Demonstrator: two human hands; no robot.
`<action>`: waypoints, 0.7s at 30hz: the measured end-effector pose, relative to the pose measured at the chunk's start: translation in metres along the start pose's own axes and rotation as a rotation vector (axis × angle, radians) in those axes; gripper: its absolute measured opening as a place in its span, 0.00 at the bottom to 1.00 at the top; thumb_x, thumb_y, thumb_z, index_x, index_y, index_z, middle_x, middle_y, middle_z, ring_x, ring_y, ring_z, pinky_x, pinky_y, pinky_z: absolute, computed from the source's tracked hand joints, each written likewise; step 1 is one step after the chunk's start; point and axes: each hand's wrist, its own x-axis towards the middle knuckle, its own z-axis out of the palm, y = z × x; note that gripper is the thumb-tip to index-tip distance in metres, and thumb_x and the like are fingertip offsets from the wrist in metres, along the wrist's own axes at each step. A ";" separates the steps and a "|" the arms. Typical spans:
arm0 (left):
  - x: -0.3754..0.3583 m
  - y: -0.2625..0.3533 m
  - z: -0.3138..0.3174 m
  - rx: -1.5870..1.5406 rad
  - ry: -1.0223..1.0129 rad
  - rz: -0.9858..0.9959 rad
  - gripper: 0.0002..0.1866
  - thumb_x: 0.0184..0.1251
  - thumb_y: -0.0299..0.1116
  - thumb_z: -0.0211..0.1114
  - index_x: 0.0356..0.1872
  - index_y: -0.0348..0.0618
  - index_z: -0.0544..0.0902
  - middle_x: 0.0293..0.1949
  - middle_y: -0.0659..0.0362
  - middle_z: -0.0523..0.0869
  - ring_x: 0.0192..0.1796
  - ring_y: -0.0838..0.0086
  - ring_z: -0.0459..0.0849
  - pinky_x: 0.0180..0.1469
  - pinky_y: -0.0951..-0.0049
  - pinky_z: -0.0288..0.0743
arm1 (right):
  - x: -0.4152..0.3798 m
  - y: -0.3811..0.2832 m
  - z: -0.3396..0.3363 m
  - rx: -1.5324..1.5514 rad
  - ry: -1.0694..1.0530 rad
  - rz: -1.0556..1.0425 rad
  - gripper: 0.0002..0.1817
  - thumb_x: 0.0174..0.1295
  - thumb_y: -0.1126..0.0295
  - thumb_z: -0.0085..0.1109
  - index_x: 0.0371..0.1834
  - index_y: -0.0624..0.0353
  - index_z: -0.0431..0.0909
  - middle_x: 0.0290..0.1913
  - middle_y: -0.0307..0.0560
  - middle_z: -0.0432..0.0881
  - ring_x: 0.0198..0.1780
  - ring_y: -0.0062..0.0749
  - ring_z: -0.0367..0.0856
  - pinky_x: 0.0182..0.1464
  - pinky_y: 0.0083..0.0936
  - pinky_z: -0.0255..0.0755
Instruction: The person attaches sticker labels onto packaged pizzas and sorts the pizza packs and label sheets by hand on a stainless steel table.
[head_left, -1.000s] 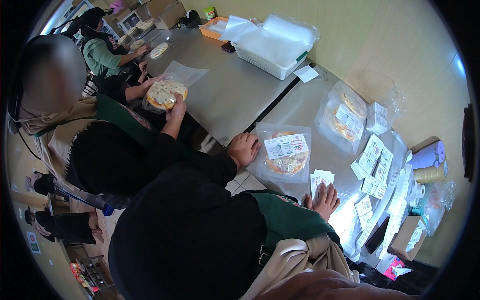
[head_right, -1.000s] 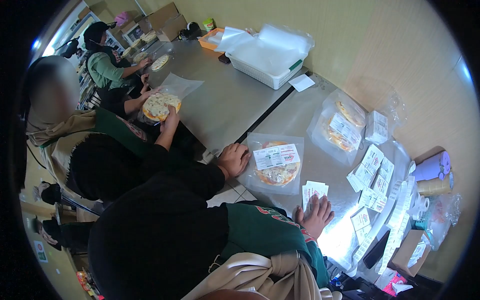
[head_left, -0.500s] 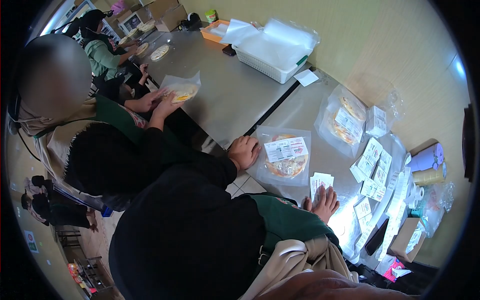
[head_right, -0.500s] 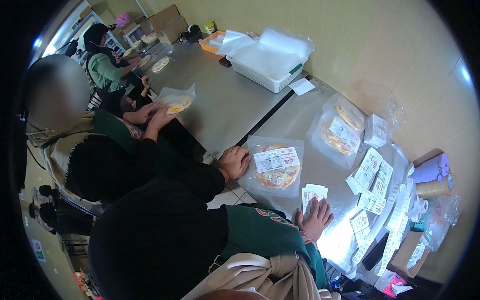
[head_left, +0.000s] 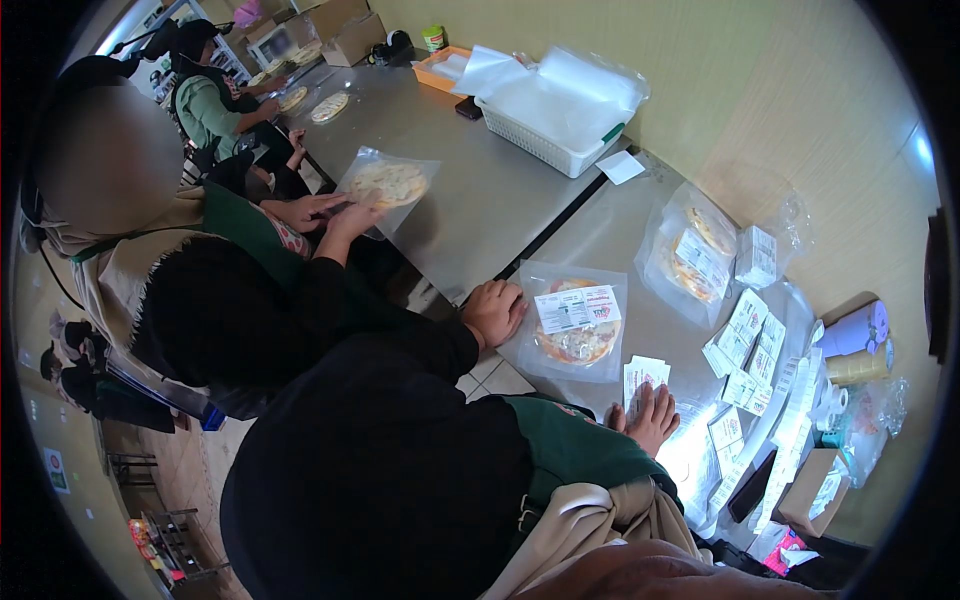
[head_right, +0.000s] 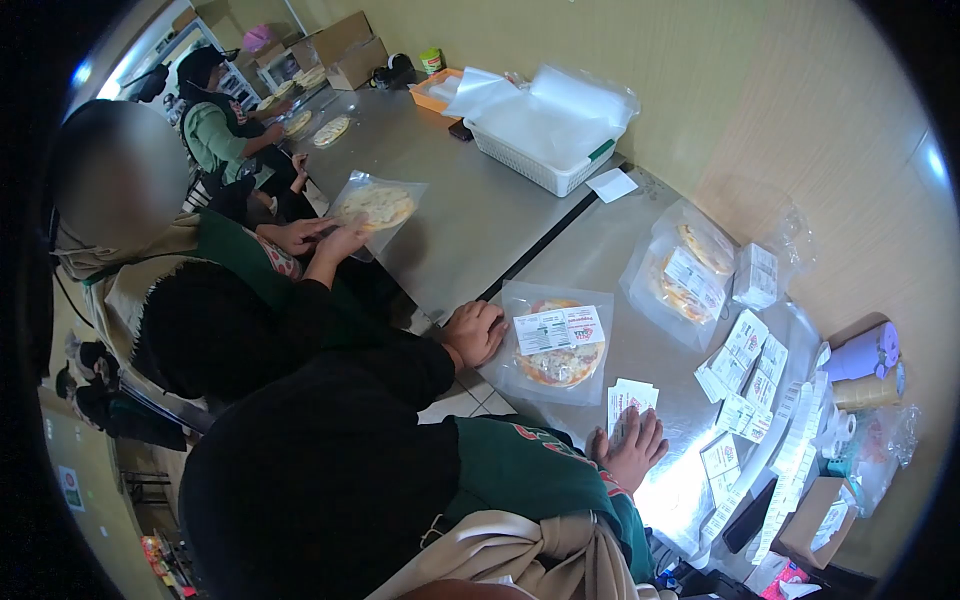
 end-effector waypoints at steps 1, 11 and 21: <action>0.000 0.000 0.001 -0.003 0.006 0.001 0.09 0.61 0.35 0.60 0.37 0.43 0.76 0.33 0.51 0.78 0.40 0.55 0.76 0.44 0.58 0.68 | 0.000 0.000 0.000 -0.003 0.001 0.000 0.36 0.53 0.49 0.57 0.65 0.51 0.65 0.69 0.55 0.58 0.71 0.55 0.51 0.69 0.58 0.38; 0.000 -0.001 0.003 0.001 -0.022 -0.029 0.09 0.61 0.36 0.60 0.38 0.44 0.76 0.35 0.52 0.78 0.42 0.55 0.76 0.46 0.59 0.68 | 0.001 -0.004 -0.002 0.008 0.004 0.009 0.36 0.52 0.49 0.57 0.65 0.51 0.64 0.69 0.55 0.59 0.71 0.54 0.51 0.69 0.59 0.37; -0.003 -0.002 0.005 0.015 -0.025 -0.022 0.09 0.63 0.37 0.58 0.39 0.44 0.76 0.35 0.52 0.78 0.42 0.55 0.76 0.47 0.59 0.68 | 0.000 0.002 0.003 0.005 0.021 -0.014 0.36 0.53 0.49 0.57 0.65 0.52 0.64 0.69 0.54 0.58 0.71 0.54 0.51 0.68 0.59 0.38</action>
